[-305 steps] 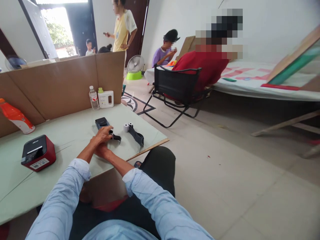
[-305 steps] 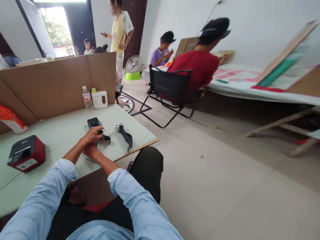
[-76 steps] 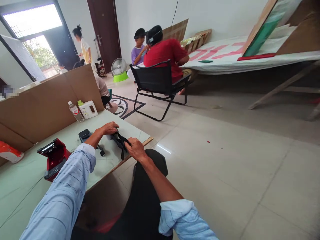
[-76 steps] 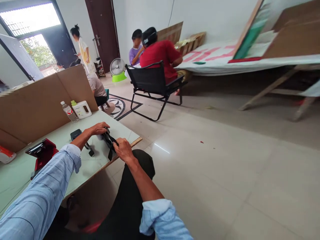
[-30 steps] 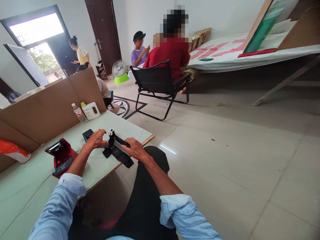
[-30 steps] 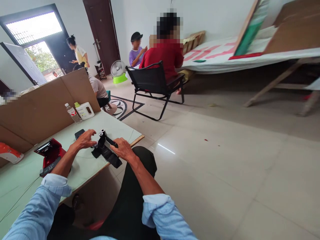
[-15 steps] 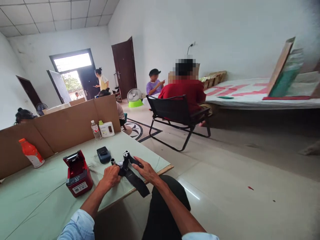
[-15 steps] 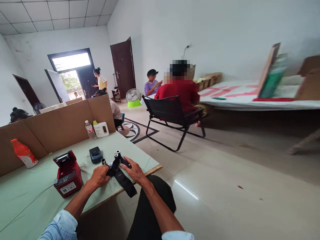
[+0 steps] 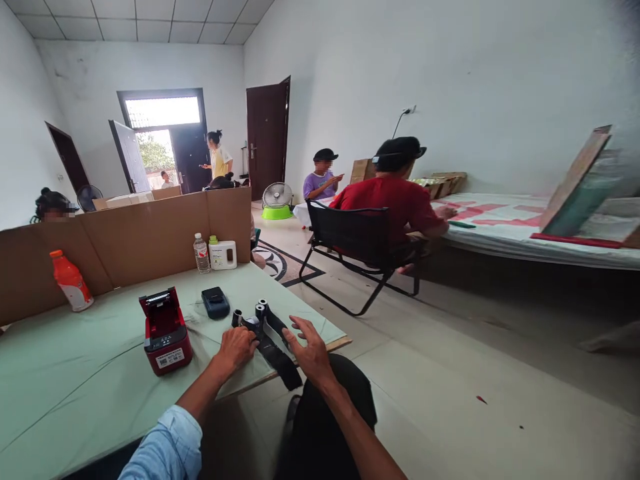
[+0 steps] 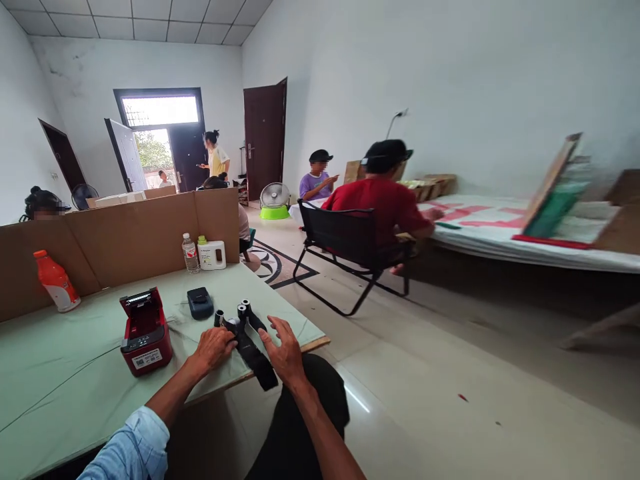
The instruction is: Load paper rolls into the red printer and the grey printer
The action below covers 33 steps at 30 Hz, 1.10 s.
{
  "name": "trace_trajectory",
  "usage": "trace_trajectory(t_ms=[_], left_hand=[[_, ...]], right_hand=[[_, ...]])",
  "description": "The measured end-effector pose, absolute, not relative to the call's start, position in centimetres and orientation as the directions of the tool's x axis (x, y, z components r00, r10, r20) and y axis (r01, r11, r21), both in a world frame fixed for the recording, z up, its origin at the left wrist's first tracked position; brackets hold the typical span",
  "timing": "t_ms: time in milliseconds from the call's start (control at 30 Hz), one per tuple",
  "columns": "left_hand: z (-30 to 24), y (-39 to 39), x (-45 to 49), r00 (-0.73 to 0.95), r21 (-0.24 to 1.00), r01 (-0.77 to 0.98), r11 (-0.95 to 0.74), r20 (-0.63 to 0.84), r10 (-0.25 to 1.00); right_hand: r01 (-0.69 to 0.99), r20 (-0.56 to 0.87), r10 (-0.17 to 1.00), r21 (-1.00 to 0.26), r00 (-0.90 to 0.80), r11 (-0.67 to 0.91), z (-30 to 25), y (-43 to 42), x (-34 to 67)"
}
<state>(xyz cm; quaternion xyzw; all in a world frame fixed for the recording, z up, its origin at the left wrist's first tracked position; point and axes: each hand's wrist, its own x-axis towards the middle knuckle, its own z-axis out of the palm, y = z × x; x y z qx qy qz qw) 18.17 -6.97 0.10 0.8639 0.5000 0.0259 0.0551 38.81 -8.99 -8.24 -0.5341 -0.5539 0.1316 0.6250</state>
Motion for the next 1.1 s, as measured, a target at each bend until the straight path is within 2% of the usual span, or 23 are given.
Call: trace_trajectory(t_ms=[133, 233, 367, 433, 733, 1100], left_hand=[[0.4, -7.5, 17.3, 0.492, 0.166, 0.854, -0.494, 0.052, 0.869], [0.8, -7.8, 16.6, 0.45, 0.252, 0.85, -0.463, 0.113, 0.886], [0.9, -8.0, 16.0, 0.404, 0.386, 0.821, -0.422, 0.13, 0.905], [0.5, -8.0, 15.8, 0.409, 0.413, 0.805, -0.426, 0.136, 0.903], [-2.4, -9.2, 15.0, 0.541, 0.297, 0.768, -0.568, 0.175, 0.822], [-2.7, -10.9, 15.9, 0.534, 0.361, 0.748, -0.558, 0.174, 0.828]], right_hand=[[0.451, 0.576, 0.747, -0.792, 0.331, 0.411, -7.9, -10.5, 37.9], [0.468, 0.598, 0.745, -0.771, 0.297, 0.433, -7.3, -11.3, 36.8], [0.469, 0.598, 0.758, -0.765, 0.26, 0.442, -6.6, -12.0, 35.6], [0.468, 0.582, 0.775, -0.772, 0.246, 0.43, -6.3, -12.3, 35.3], [0.529, 0.521, 0.821, -0.777, 0.234, 0.342, -6.7, -13.2, 35.6], [0.563, 0.419, 0.873, -0.796, 0.249, 0.222, -6.6, -12.8, 35.6]])
